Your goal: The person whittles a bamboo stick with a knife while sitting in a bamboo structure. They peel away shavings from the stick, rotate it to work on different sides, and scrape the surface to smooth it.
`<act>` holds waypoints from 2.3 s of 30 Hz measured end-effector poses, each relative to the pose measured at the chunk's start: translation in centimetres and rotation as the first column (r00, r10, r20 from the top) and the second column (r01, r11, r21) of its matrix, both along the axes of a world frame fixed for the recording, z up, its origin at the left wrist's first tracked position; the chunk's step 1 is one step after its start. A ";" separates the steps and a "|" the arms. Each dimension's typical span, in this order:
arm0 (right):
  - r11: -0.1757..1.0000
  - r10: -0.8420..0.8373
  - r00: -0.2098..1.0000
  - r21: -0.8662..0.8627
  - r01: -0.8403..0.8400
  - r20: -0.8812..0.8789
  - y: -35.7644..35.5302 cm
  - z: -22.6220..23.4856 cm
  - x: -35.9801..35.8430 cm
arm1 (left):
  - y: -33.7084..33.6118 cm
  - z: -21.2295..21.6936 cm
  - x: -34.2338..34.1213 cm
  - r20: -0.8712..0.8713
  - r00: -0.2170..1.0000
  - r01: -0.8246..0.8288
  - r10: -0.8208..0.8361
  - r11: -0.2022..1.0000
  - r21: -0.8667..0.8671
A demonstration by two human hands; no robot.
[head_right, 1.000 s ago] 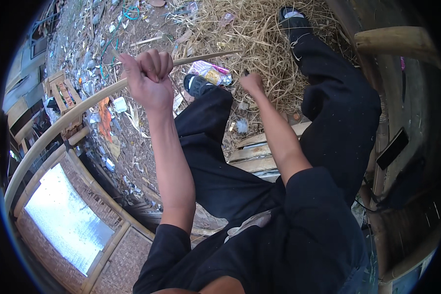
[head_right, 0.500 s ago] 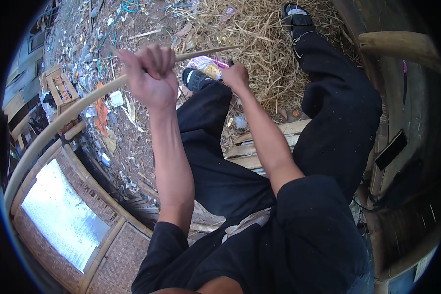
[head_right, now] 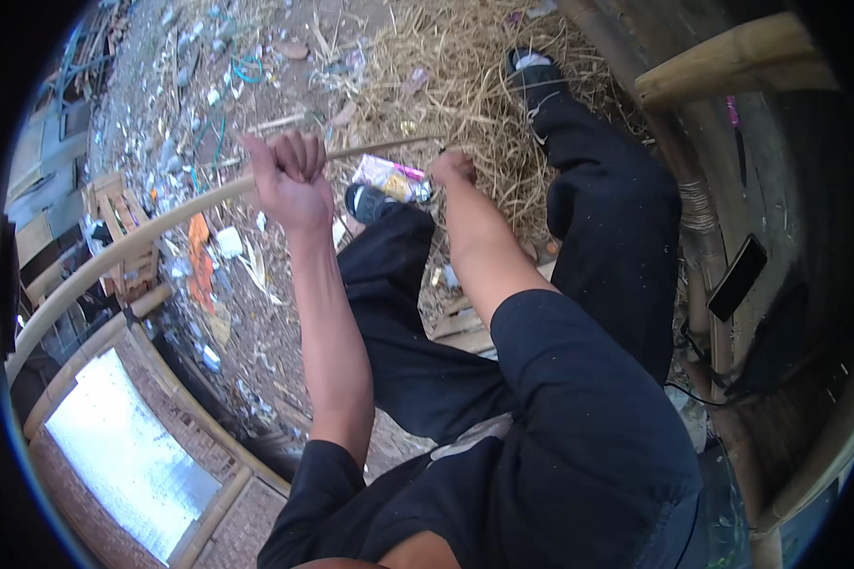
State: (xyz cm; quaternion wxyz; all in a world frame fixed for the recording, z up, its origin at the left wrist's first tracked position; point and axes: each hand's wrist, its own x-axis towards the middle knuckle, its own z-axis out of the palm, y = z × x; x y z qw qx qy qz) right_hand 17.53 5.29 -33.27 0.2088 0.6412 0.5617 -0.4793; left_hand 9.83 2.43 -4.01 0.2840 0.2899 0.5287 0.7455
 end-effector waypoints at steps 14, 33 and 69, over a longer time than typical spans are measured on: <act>0.992 -0.068 0.998 -0.104 0.066 -0.011 -1.4 -1.3 -1.9 | -0.5 0.6 -0.3 -0.012 0.998 -0.065 0.064 0.996 -0.063; 0.995 -0.094 0.980 -0.043 0.088 -0.173 -3.7 -1.9 1.6 | -0.1 1.1 -1.5 -0.085 0.990 -0.122 0.112 0.985 -0.125; 0.992 -0.125 0.980 0.006 0.128 -0.153 -4.7 -0.7 -3.6 | -3.7 -0.6 -2.2 0.028 0.917 -0.398 0.398 0.917 -0.008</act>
